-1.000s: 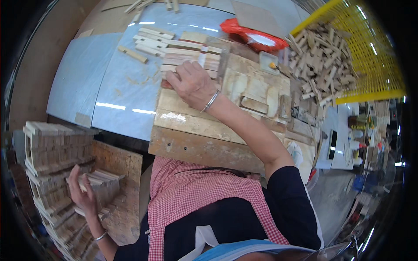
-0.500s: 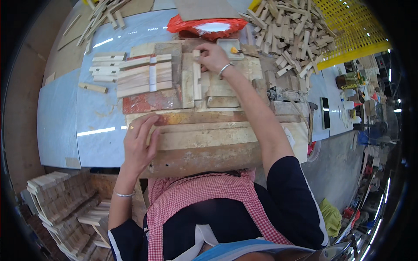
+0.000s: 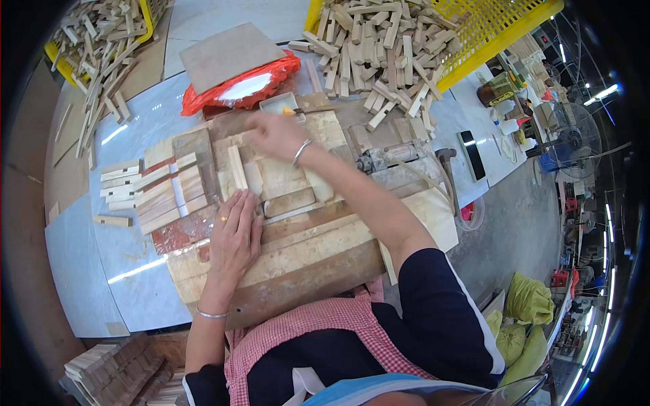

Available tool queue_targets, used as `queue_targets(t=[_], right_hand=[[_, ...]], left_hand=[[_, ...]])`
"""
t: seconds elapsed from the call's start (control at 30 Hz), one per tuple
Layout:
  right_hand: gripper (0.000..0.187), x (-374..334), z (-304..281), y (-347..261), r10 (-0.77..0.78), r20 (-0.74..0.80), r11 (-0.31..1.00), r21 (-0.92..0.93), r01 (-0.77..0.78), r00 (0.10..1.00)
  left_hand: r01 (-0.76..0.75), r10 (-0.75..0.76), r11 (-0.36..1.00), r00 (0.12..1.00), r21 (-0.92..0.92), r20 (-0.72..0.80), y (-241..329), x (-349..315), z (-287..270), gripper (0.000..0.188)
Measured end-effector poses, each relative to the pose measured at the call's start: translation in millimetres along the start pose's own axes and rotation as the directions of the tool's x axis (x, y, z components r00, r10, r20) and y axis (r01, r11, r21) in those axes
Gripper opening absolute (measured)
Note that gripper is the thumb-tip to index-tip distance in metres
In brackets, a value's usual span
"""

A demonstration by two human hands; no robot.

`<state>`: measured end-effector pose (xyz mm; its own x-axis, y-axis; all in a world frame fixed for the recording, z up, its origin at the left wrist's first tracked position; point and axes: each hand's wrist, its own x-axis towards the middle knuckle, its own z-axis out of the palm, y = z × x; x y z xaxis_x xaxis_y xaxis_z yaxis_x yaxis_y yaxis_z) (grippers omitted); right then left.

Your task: Applying glue and hammering wood slats into a furniture frame.

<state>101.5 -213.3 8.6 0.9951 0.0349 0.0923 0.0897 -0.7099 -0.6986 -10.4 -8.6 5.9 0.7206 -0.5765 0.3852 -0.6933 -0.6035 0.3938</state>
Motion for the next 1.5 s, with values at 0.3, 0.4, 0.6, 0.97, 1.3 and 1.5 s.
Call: queue_targets(t=[0.3, 0.4, 0.6, 0.97, 1.3, 1.5], right_hand=[[0.041, 103, -113, 105, -0.023, -0.344, 0.760, -0.616, -0.207, 0.939], [0.040, 124, -103, 133, -0.155, -0.324, 0.590, -0.788, -0.176, 0.933], [0.030, 124, -121, 134, 0.236, -0.295, 0.607, -0.699, -0.378, 0.926], [0.034, 1, -155, 78, 0.140, -0.307, 0.990, 0.023, -0.139, 0.942], [0.039, -122, -77, 29, -0.359, 0.154, 0.865, -0.314, 0.390, 0.921], [0.048, -118, -65, 28, -0.356, 0.300, 0.850, -0.289, 0.440, 0.885]], left_hand=[[0.002, -0.002, 1.000, 1.000, -0.011, 0.005, 5, 7, -6, 0.039], [-0.005, 0.005, 1.000, 1.000, -0.016, -0.004, 5, 9, -6, 0.039], [0.013, -0.013, 1.000, 1.000, -0.001, -0.010, 7, 6, -9, 0.038], [0.035, -0.035, 0.999, 0.999, -0.002, -0.042, 7, 2, -2, 0.034], [0.066, -0.072, 0.996, 0.992, -0.052, -0.107, 2, 1, 0, 0.042], [0.070, -0.075, 0.996, 0.992, -0.054, -0.101, 5, -1, -1, 0.041]])
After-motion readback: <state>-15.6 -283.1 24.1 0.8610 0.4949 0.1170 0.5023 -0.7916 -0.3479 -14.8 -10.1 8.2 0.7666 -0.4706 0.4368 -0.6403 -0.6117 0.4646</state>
